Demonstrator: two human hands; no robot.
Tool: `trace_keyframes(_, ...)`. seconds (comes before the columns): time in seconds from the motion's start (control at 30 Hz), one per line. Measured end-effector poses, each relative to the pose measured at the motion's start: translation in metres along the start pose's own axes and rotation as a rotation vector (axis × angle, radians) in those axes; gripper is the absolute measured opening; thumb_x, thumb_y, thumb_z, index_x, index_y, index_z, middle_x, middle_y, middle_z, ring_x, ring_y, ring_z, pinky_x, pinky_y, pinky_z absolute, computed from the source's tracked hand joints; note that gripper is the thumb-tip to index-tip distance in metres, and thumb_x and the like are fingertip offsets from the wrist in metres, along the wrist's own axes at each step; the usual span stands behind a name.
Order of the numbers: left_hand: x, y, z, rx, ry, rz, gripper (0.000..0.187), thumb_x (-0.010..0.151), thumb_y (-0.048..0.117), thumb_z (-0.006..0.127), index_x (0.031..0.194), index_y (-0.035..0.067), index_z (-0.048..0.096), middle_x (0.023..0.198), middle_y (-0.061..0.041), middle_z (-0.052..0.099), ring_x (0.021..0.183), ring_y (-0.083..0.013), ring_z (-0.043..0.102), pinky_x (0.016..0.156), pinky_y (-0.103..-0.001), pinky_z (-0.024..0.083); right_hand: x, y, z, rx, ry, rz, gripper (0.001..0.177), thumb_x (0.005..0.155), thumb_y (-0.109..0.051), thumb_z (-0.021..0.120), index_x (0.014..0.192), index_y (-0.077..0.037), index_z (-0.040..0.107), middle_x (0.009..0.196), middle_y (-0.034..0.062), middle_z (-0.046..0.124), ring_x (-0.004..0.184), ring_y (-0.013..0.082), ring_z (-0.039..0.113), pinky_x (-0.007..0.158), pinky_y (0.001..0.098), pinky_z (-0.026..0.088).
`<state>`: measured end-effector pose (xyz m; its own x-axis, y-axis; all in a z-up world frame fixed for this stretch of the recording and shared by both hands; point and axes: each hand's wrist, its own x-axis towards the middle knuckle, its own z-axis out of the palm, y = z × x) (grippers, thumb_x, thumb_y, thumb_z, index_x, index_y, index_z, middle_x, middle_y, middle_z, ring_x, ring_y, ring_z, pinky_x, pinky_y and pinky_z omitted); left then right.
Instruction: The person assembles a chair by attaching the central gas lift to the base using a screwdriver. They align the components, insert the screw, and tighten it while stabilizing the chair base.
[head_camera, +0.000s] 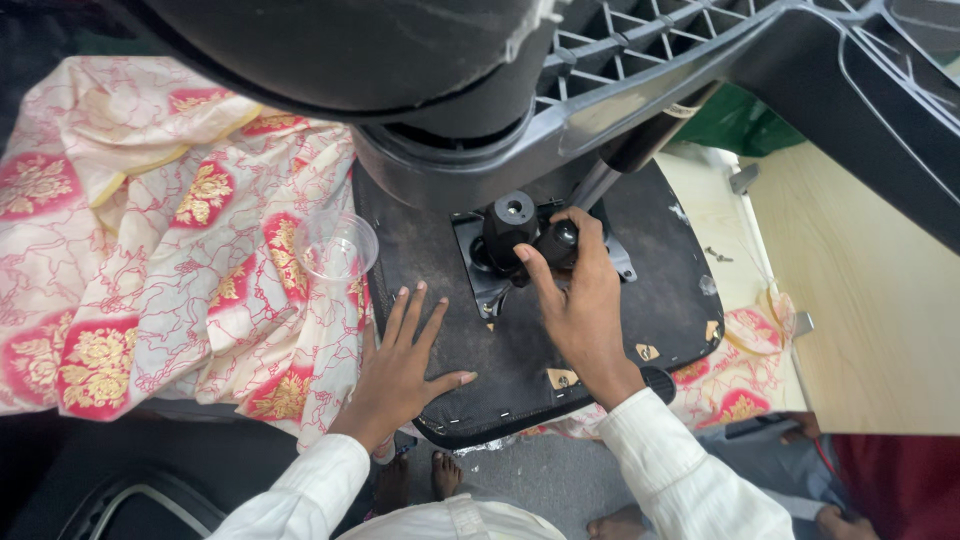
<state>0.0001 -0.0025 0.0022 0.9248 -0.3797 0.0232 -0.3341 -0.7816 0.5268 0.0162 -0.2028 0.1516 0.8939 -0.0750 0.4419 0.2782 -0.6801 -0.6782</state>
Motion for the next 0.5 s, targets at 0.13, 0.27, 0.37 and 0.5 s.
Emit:
trace_keyframes(0.13,0.000,0.002,-0.001,0.059,-0.054,-0.062,0.110,0.074,0.077,0.067,0.160,0.023,0.023,0.169,-0.008,0.006,0.156,-0.0299,0.002,0.116,-0.072,0.012,0.005,0.001,-0.001,-0.065,0.062,-0.104,0.042,0.092,-0.019,0.081,0.121,0.001,0.058,0.108,0.0147,0.059,0.087,0.0217,0.066,0.067,0.0328,0.056)
trace_keyframes(0.27,0.003,0.007,0.001,0.082,-0.088,-0.109,0.112,0.074,0.077,0.067,0.161,0.026,0.020,0.170,-0.007,0.004,0.157,-0.0291,0.000,0.117,-0.071,0.012,0.011,0.004,0.001,0.032,0.038,-0.113,0.041,0.090,-0.019,0.083,0.117,0.000,0.059,0.111,0.0118,0.055,0.090,0.0203,0.067,0.070,0.0292,0.063)
trace_keyframes(0.37,0.003,0.008,0.000,0.096,-0.098,-0.134,0.114,0.072,0.076,0.070,0.161,0.027,0.019,0.170,-0.006,0.003,0.157,-0.0287,-0.001,0.118,-0.070,0.014,0.011,0.005,0.001,0.031,0.034,-0.175,0.043,0.086,-0.020,0.087,0.114,0.000,0.061,0.109,0.0113,0.057,0.091,0.0209,0.067,0.071,0.0317,0.061)
trace_keyframes(0.5,0.005,0.010,-0.001,0.095,-0.141,-0.183,0.115,0.071,0.075,0.072,0.161,0.028,0.017,0.172,-0.004,-0.001,0.158,-0.0278,-0.003,0.118,-0.069,0.017,0.012,0.004,0.003,0.054,0.016,-0.164,0.043,0.084,-0.021,0.089,0.111,0.000,0.062,0.104,0.0100,0.056,0.085,0.0192,0.066,0.069,0.0319,0.060)
